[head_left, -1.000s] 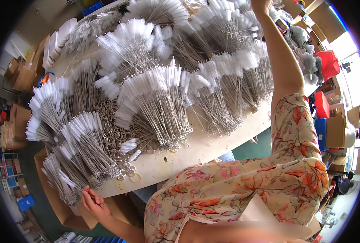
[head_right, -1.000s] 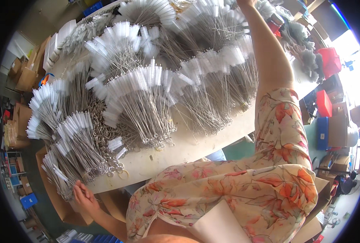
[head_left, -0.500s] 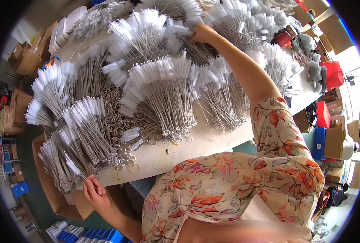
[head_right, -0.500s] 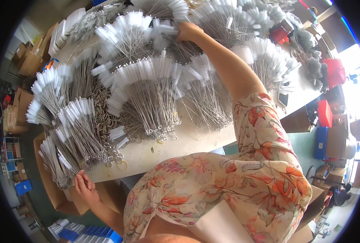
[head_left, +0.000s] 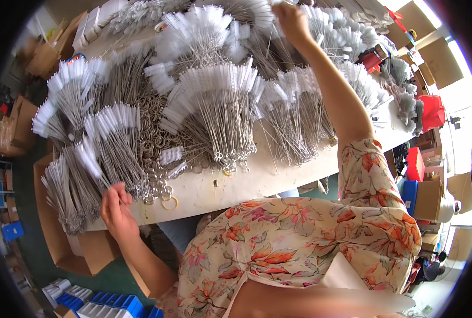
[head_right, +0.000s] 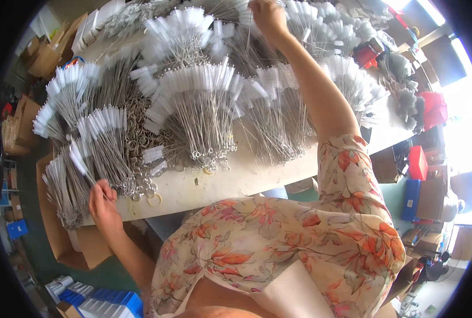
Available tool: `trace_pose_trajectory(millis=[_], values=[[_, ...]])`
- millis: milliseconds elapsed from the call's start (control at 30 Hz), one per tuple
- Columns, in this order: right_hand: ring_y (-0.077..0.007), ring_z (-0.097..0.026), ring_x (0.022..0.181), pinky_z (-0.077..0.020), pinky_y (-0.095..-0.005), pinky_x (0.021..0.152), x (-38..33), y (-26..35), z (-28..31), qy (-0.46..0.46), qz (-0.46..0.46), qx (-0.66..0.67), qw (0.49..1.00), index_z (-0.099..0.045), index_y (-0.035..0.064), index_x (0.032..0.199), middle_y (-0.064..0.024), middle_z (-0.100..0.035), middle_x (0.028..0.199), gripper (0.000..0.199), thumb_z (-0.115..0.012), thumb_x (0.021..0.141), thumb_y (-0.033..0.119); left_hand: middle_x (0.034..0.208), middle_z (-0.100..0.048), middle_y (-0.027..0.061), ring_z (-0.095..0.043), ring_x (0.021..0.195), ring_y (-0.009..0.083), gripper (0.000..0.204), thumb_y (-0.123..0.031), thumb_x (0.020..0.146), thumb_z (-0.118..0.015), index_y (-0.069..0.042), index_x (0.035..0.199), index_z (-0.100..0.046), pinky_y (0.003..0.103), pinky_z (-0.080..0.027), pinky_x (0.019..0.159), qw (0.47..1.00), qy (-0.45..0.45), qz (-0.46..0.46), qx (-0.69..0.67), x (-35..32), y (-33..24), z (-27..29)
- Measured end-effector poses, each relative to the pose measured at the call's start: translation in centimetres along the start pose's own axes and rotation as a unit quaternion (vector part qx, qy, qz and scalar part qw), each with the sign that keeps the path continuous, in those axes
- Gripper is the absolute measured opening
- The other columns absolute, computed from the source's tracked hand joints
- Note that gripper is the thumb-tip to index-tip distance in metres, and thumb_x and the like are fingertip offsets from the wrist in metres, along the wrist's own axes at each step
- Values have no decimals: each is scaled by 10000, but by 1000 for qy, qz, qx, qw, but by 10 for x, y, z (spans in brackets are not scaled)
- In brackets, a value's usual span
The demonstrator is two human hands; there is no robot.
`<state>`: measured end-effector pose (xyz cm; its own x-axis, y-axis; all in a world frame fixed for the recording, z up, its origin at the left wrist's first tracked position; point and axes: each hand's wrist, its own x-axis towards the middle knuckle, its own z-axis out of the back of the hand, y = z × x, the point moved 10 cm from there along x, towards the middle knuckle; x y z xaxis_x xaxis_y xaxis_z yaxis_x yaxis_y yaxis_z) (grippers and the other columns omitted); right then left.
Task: Assembling sets of cleaning brushes by sliding them onto metal rings.
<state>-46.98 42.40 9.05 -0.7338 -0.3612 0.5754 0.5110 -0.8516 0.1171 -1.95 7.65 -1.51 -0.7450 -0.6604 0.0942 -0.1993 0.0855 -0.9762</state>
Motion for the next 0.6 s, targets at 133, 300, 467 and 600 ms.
trace_pose_trajectory(millis=[133, 300, 467, 600], values=[[-124, -518, 686, -521, -298, 659, -15, 97, 79, -16, -52, 622, 781, -516, 50, 895, -24, -499, 819, 209, -424, 951, 229, 622, -431, -34, -286, 484, 14, 208, -138, 907, -498, 21, 930, -631, 170, -189, 412, 996, 52, -75, 26, 8, -41, -55], [-201, -585, 954, -479, -337, 832, -103, 231, 87, 167, 35, 804, 570, -564, 78, 1008, -57, -609, 954, 197, -429, 931, 198, 697, -555, 4, -458, 506, 10, 236, -32, 878, -535, -22, 1111, -575, 152, -351, 425, 973, 150, -173, 35, 4, -73, -162], [-114, -490, 974, -395, -274, 856, -181, 265, 78, 215, -24, 777, 591, -502, 15, 1131, -62, -539, 1059, 335, -513, 913, 268, 816, -569, 55, -580, 606, 100, 175, 3, 873, -529, 14, 1049, -533, 216, -480, 552, 934, 171, -300, 92, -3, -59, -187], [-146, -520, 1000, -408, -295, 866, -213, 214, 36, 167, -89, 683, 706, -626, 19, 1028, -73, -587, 1023, 338, -513, 914, 316, 976, -527, 132, -622, 785, 193, 88, 41, 886, -466, 26, 970, -486, 267, -520, 658, 878, 76, -456, 122, -31, -76, -149]])
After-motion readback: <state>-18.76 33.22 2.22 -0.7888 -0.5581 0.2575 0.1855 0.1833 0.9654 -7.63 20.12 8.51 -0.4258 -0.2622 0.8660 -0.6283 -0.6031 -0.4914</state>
